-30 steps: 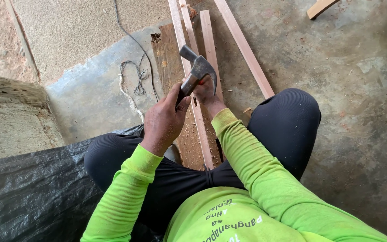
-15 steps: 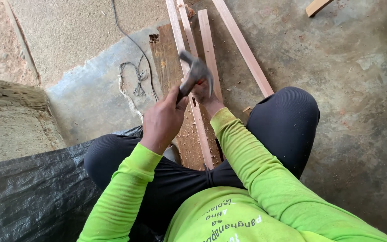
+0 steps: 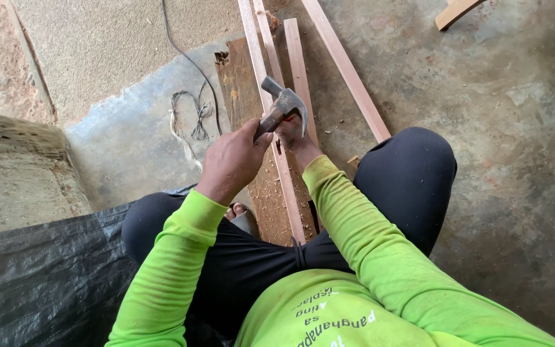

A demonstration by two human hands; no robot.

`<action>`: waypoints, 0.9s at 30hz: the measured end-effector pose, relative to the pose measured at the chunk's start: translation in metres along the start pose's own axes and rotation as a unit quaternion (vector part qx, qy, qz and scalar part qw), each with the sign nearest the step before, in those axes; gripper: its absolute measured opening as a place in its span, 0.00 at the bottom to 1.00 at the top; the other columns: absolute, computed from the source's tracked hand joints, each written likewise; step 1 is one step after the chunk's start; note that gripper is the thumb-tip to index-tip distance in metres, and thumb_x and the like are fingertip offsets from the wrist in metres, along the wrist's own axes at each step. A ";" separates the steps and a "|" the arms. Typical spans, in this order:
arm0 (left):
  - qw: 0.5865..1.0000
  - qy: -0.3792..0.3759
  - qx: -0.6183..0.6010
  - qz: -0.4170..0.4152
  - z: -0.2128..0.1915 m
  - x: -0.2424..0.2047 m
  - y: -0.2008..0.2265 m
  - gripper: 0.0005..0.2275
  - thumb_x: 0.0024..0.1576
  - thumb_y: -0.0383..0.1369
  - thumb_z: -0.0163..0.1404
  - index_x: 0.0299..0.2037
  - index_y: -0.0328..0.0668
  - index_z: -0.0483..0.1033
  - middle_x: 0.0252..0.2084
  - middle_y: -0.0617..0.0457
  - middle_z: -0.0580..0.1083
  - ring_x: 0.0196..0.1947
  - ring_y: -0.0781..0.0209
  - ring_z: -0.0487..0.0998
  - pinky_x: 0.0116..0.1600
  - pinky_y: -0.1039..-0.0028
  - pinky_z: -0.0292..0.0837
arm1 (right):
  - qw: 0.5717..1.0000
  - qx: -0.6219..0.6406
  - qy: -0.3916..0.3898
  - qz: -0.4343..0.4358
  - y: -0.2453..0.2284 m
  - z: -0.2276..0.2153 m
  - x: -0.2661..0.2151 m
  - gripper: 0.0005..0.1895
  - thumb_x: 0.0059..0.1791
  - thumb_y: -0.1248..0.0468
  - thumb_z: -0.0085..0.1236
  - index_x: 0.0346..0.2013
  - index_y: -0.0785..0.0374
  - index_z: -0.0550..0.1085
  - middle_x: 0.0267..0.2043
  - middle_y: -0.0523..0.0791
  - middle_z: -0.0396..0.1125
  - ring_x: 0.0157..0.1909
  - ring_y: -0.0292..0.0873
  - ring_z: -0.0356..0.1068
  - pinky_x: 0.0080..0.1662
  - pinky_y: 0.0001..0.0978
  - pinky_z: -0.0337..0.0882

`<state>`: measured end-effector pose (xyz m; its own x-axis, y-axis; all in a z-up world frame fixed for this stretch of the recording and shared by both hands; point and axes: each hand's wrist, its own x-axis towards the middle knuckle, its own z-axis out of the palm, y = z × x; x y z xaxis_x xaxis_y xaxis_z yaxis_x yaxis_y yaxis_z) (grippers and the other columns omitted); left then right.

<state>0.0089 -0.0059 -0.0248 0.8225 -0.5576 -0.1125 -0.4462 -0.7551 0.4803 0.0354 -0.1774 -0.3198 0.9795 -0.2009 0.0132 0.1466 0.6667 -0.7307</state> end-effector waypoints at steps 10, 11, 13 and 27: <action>0.999 0.016 -0.024 -0.017 -0.003 -0.001 0.002 0.16 0.64 0.48 0.47 0.53 0.50 0.74 0.32 0.40 0.79 0.34 0.36 0.81 0.37 0.48 0.72 | 0.993 -0.115 -0.004 -0.004 -0.009 0.003 0.005 0.06 0.46 0.69 0.61 0.34 0.57 0.73 0.35 0.35 0.68 0.39 0.32 0.68 0.42 0.28 0.71; 0.999 0.001 -0.021 -0.039 -0.004 0.001 0.002 0.16 0.64 0.48 0.47 0.53 0.49 0.74 0.32 0.40 0.79 0.34 0.35 0.80 0.38 0.47 0.72 | 0.991 -0.135 0.006 0.012 -0.013 0.007 0.008 0.04 0.48 0.68 0.61 0.33 0.58 0.73 0.34 0.36 0.68 0.37 0.32 0.67 0.40 0.29 0.70; 0.998 -0.023 -0.019 -0.063 -0.002 -0.004 0.004 0.17 0.64 0.49 0.46 0.52 0.47 0.73 0.32 0.39 0.78 0.34 0.35 0.80 0.38 0.47 0.72 | 0.987 -0.153 0.023 0.035 -0.004 -0.001 0.002 0.05 0.50 0.67 0.61 0.31 0.59 0.73 0.33 0.36 0.68 0.36 0.33 0.66 0.38 0.29 0.69; 0.986 -0.025 -0.127 -0.109 -0.008 -0.023 -0.001 0.18 0.63 0.46 0.46 0.58 0.48 0.73 0.31 0.39 0.78 0.33 0.37 0.81 0.38 0.50 0.71 | 0.992 -0.115 -0.037 -0.034 -0.050 0.041 0.004 0.05 0.48 0.67 0.58 0.37 0.59 0.70 0.33 0.37 0.65 0.35 0.31 0.64 0.36 0.25 0.66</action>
<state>-0.0072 0.0102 -0.0155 0.8676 -0.4126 -0.2775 -0.1527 -0.7521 0.6411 0.0381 -0.1817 -0.2551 0.9771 -0.1810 0.1114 0.1855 0.4705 -0.8627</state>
